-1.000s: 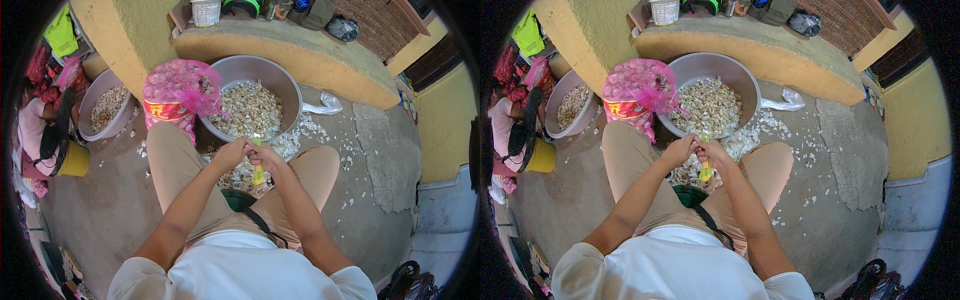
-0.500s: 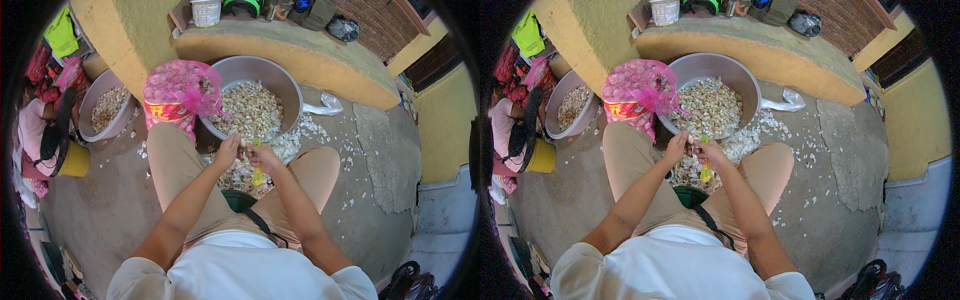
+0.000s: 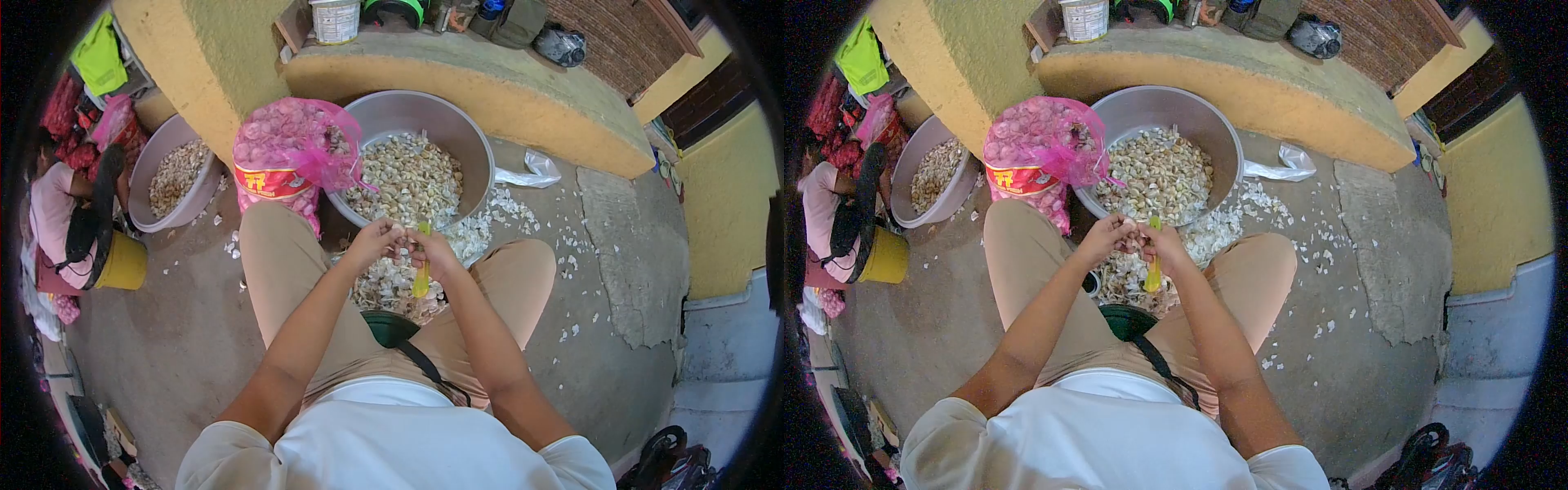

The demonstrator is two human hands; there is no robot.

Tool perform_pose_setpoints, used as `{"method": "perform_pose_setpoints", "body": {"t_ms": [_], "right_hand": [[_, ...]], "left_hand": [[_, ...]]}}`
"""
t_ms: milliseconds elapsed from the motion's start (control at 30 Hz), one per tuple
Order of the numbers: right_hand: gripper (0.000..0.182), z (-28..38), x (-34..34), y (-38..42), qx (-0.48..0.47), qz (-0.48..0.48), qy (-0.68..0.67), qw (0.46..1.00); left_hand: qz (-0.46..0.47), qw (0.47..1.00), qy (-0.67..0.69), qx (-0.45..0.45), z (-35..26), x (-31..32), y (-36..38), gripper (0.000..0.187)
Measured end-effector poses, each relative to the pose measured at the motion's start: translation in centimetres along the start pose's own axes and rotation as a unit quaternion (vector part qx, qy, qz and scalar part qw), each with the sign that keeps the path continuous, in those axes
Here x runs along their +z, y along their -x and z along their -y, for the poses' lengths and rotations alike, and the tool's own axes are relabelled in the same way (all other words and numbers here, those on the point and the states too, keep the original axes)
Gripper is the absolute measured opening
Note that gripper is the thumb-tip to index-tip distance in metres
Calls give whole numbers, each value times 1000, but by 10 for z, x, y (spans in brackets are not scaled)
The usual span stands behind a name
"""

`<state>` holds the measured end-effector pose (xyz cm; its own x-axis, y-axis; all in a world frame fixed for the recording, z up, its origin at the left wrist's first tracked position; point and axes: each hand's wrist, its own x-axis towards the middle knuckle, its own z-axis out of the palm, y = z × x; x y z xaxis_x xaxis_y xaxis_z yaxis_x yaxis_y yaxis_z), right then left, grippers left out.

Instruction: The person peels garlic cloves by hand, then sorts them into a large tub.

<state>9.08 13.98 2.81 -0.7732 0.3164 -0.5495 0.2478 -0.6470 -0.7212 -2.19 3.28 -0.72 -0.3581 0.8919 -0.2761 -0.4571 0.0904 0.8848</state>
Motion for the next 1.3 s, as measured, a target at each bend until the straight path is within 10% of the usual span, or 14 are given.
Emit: {"method": "perform_pose_setpoints", "body": {"t_ms": [200,500,1300], "right_hand": [[13,1,-7,-3,19,43,-54,997],[22,-18,-1,-13,-184,-102,335,919],[14,-7,-16,-13,-124,-135,18,983]], "left_hand": [[47,996,72,-18,-4,-4,0,23],[-61,995,62,-39,-3,2,5,35],[67,996,13,-59,-8,-2,6,32]]}}
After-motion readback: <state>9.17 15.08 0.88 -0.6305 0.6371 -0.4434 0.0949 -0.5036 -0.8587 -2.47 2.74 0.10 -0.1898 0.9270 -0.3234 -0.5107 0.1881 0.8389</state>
